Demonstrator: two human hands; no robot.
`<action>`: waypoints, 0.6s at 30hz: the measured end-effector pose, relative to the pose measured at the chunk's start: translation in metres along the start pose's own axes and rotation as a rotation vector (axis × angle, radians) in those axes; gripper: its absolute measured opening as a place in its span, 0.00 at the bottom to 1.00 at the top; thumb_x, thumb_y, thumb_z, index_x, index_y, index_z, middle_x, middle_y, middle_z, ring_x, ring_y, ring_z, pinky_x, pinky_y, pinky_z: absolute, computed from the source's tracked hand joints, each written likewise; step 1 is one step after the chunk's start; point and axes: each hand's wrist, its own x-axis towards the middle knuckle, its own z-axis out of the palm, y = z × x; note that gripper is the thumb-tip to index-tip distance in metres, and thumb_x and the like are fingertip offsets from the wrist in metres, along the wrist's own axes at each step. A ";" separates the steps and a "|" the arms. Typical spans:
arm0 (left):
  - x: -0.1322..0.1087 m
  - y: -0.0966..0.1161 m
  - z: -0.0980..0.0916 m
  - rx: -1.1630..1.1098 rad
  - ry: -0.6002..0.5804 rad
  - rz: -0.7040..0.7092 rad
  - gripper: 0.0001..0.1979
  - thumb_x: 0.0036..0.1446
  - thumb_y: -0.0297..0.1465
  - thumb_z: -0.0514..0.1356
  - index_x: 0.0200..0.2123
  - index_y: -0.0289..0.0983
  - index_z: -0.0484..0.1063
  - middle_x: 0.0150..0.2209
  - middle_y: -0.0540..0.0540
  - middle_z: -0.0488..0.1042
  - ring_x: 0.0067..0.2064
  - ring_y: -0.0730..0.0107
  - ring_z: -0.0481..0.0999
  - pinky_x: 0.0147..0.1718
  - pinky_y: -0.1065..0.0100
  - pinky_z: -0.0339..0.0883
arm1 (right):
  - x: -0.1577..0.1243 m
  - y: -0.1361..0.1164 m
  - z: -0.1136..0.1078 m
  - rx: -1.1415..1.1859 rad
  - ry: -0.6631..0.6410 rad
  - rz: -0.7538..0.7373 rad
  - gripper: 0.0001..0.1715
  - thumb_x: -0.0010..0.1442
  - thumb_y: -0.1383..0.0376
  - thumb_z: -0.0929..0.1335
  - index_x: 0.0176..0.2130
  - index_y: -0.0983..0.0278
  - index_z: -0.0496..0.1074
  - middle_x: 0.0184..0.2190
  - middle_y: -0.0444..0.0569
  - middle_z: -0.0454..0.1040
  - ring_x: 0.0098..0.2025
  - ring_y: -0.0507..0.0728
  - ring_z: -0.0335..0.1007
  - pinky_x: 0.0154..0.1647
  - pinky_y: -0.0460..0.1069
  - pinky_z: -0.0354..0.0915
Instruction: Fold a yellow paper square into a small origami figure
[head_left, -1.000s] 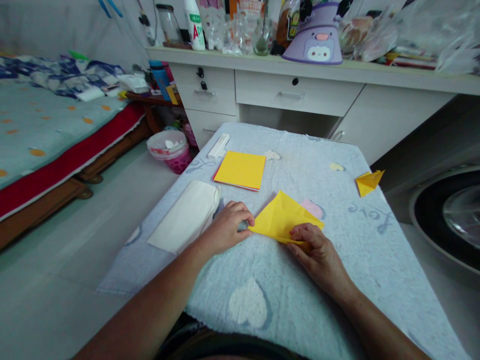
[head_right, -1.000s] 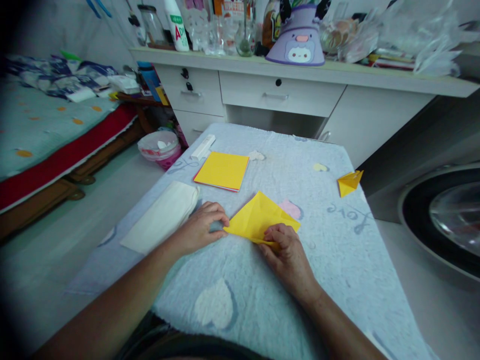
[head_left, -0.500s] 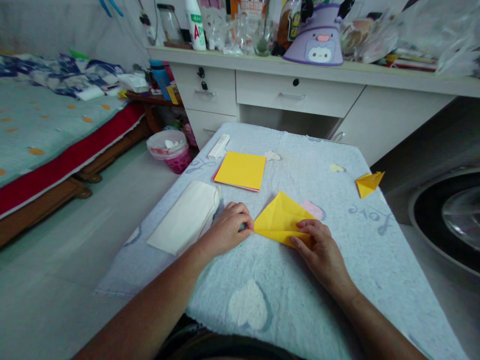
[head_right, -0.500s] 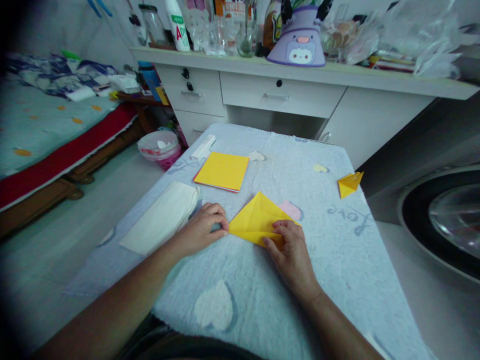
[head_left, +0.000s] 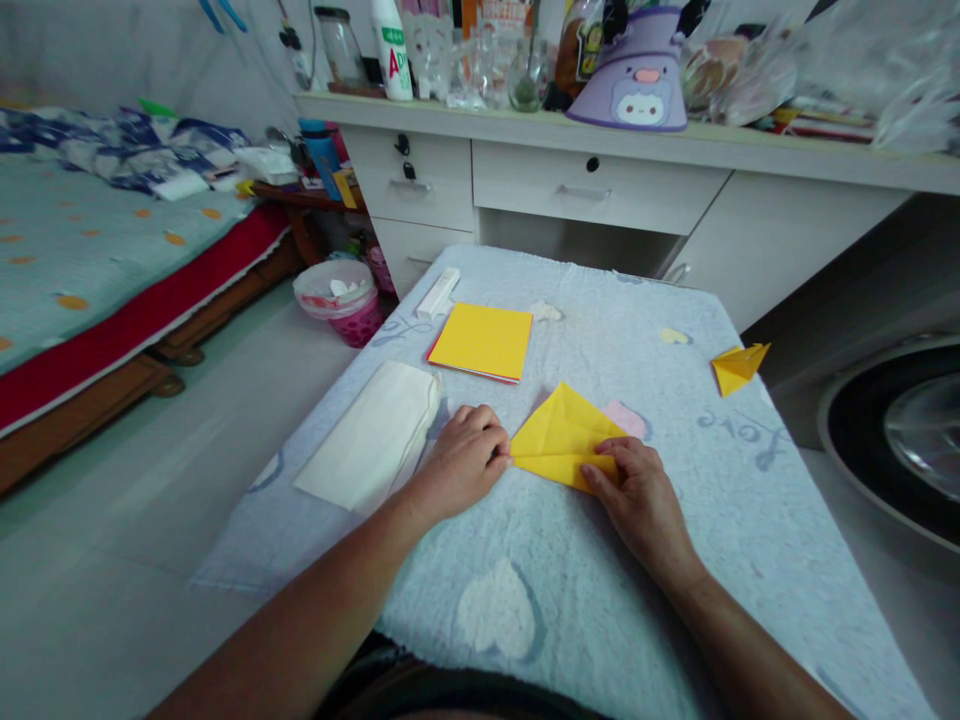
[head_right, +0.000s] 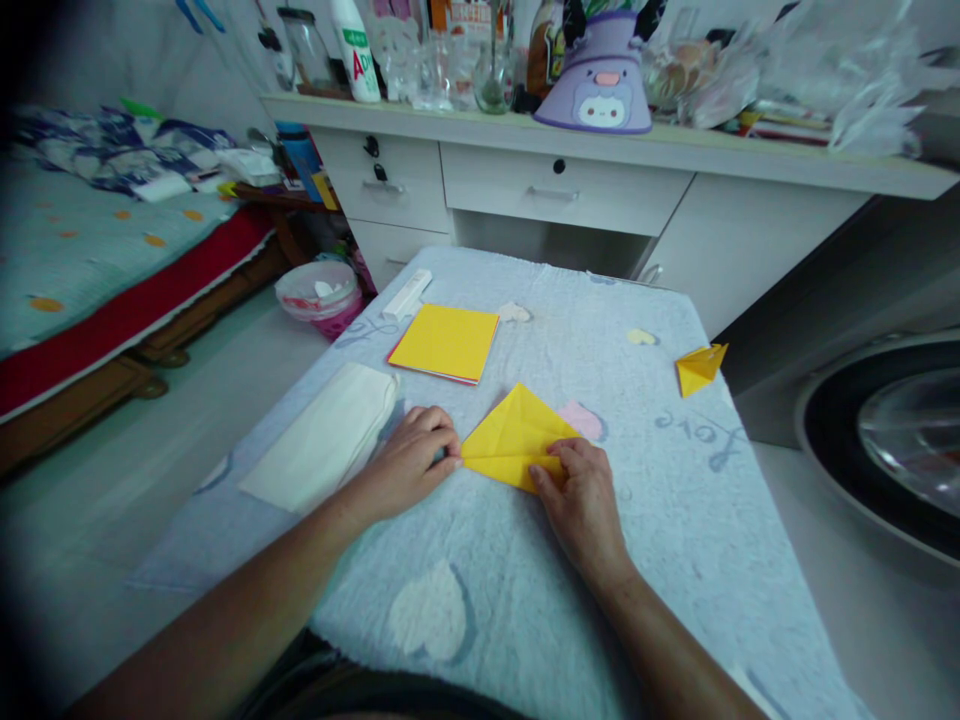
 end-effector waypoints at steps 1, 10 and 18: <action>0.000 0.000 0.001 0.005 0.002 0.002 0.04 0.56 0.24 0.60 0.30 0.38 0.71 0.38 0.48 0.68 0.44 0.63 0.65 0.46 0.60 0.62 | 0.000 -0.001 0.000 -0.006 -0.001 -0.002 0.13 0.57 0.58 0.67 0.37 0.63 0.74 0.42 0.55 0.74 0.46 0.64 0.66 0.50 0.60 0.63; -0.001 0.005 -0.001 0.036 -0.008 -0.014 0.05 0.55 0.23 0.58 0.30 0.38 0.70 0.38 0.47 0.67 0.44 0.62 0.64 0.46 0.59 0.62 | 0.002 -0.004 0.001 -0.011 0.048 -0.002 0.12 0.57 0.58 0.68 0.37 0.63 0.74 0.41 0.56 0.73 0.44 0.64 0.66 0.48 0.60 0.64; 0.002 0.007 0.000 0.053 -0.006 -0.032 0.05 0.54 0.23 0.59 0.29 0.38 0.70 0.37 0.47 0.68 0.44 0.62 0.64 0.45 0.60 0.62 | 0.004 -0.003 0.001 -0.060 0.022 -0.007 0.11 0.58 0.59 0.68 0.35 0.64 0.74 0.41 0.56 0.72 0.43 0.64 0.66 0.47 0.59 0.64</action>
